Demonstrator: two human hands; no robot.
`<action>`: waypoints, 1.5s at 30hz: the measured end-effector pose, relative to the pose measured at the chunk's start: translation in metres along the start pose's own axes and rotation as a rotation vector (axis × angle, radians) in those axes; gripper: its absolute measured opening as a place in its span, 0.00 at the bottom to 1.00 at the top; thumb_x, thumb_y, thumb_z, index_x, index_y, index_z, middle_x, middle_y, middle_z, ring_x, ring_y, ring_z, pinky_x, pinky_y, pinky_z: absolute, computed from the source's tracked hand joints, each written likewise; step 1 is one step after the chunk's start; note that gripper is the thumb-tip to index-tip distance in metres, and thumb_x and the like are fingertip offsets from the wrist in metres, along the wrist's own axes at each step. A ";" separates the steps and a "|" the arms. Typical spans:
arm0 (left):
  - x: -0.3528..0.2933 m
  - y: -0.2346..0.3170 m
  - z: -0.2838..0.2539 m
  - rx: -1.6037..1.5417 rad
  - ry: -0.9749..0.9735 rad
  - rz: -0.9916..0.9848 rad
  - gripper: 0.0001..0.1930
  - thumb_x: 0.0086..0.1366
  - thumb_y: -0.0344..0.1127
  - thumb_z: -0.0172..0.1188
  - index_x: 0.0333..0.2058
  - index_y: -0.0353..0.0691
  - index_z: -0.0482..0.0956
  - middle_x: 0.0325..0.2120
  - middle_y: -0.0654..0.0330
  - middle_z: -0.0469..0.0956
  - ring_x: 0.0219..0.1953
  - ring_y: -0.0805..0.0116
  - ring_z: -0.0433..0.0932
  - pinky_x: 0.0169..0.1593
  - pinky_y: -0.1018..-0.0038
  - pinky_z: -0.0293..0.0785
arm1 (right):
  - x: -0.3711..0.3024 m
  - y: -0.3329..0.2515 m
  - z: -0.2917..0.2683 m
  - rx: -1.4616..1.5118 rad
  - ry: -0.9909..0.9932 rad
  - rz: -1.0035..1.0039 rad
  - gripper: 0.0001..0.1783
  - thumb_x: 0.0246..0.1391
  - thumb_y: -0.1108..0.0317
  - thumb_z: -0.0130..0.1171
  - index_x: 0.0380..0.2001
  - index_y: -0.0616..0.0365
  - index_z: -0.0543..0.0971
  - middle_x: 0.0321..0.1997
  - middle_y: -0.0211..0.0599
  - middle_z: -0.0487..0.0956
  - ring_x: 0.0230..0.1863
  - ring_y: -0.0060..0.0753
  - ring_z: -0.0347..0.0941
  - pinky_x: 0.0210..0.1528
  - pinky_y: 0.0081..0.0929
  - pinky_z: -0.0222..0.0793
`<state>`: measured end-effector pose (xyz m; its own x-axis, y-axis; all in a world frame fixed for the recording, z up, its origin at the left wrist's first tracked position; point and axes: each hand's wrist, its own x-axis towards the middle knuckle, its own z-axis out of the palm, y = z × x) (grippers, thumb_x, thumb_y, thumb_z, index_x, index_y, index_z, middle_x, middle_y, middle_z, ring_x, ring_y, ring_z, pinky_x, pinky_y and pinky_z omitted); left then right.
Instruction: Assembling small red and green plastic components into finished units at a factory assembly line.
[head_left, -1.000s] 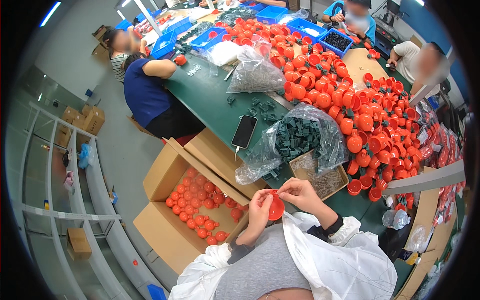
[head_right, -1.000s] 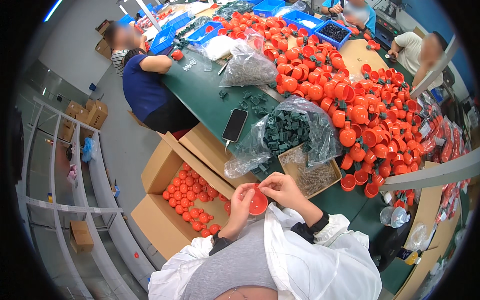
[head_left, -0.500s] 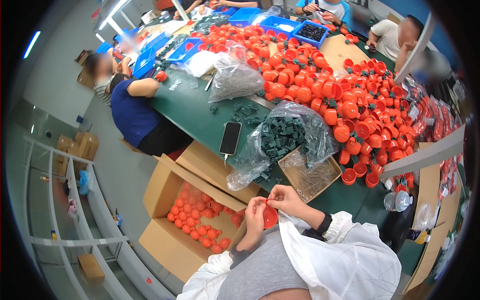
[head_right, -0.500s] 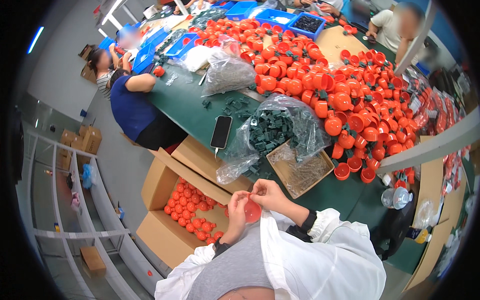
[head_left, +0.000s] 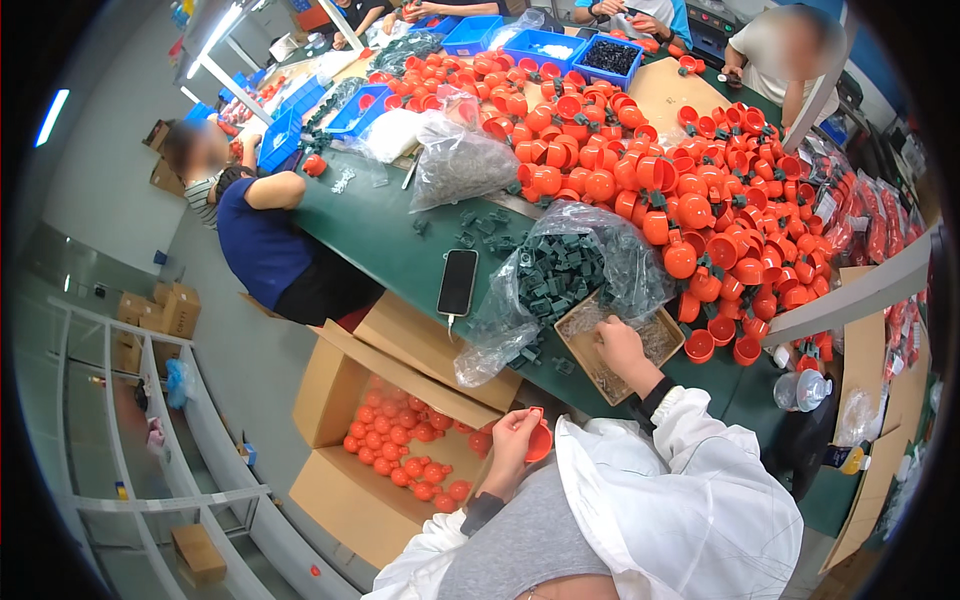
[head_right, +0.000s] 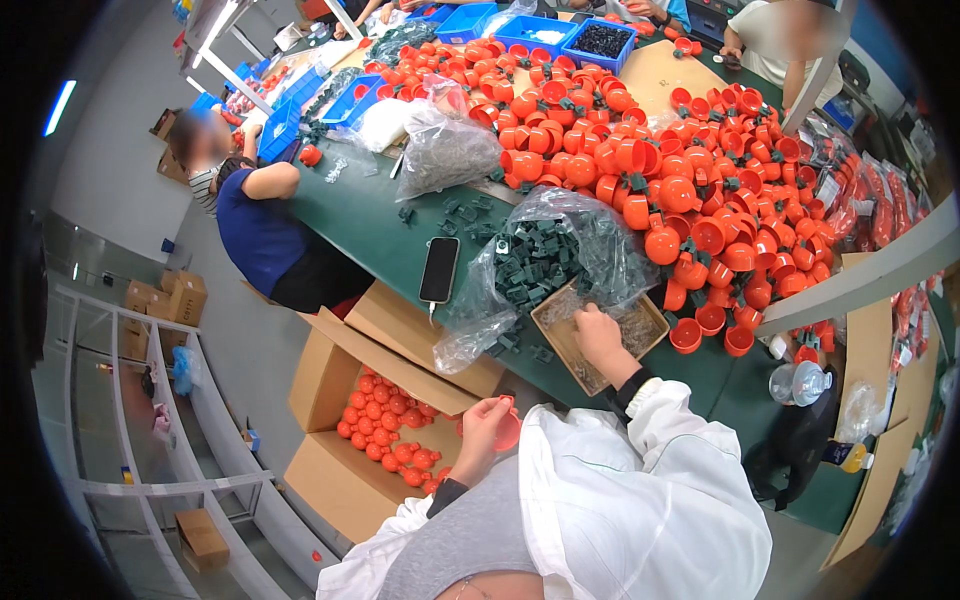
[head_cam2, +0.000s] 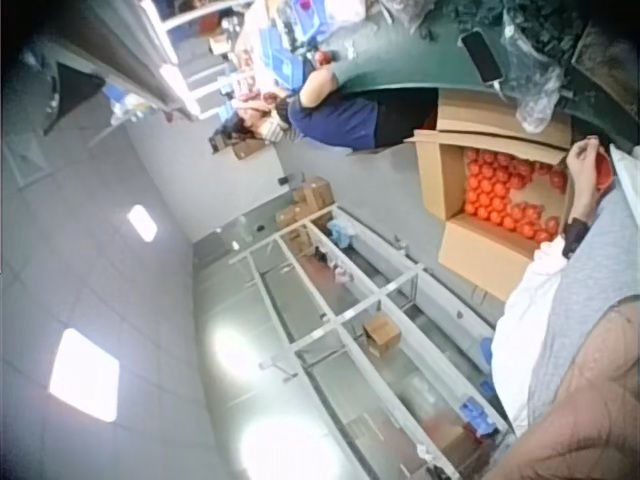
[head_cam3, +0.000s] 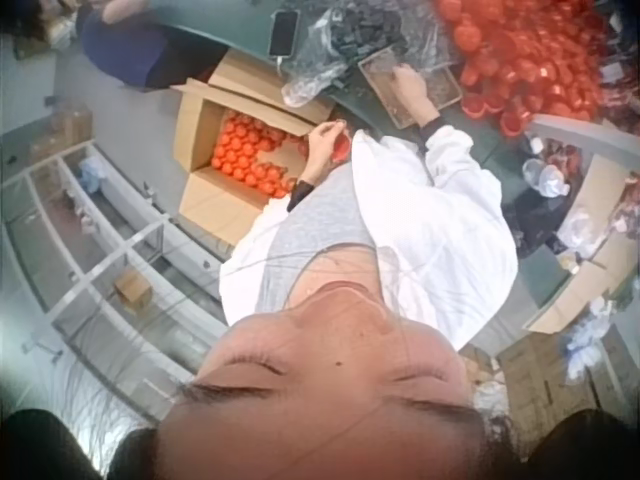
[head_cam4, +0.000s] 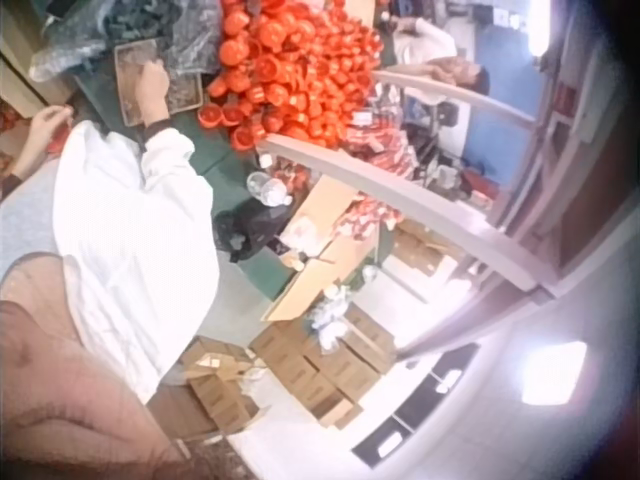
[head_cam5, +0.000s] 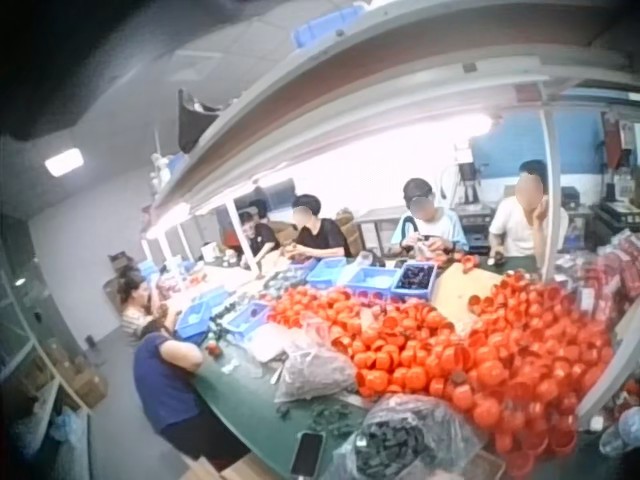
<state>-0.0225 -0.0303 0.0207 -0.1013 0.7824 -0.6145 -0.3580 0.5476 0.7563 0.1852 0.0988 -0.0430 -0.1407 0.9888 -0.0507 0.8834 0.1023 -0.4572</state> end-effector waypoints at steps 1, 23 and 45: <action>0.000 0.000 0.000 -0.002 0.003 -0.012 0.08 0.57 0.31 0.57 0.32 0.33 0.73 0.26 0.59 0.76 0.27 0.76 0.75 0.31 0.82 0.72 | -0.002 0.001 -0.007 0.043 -0.003 -0.009 0.09 0.37 0.69 0.60 0.26 0.57 0.75 0.30 0.42 0.71 0.33 0.48 0.71 0.35 0.40 0.67; 0.038 -0.039 0.000 0.107 -0.251 0.010 0.13 0.61 0.40 0.49 0.31 0.36 0.76 0.26 0.64 0.75 0.30 0.78 0.72 0.35 0.81 0.67 | 0.012 -0.005 -0.006 0.377 0.084 -0.155 0.07 0.35 0.73 0.55 0.22 0.64 0.74 0.22 0.46 0.74 0.26 0.42 0.73 0.30 0.33 0.69; 0.084 -0.014 0.097 0.490 -0.578 0.355 0.14 0.64 0.42 0.46 0.33 0.35 0.72 0.24 0.61 0.73 0.27 0.77 0.70 0.33 0.79 0.66 | -0.029 0.010 -0.065 1.365 -0.335 0.353 0.05 0.51 0.71 0.53 0.30 0.61 0.74 0.25 0.29 0.74 0.23 0.17 0.69 0.25 0.13 0.64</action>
<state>0.0641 0.0566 -0.0203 0.4080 0.8885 -0.2100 0.0632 0.2020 0.9773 0.2265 0.0783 0.0115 -0.2752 0.8487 -0.4517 -0.1864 -0.5080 -0.8409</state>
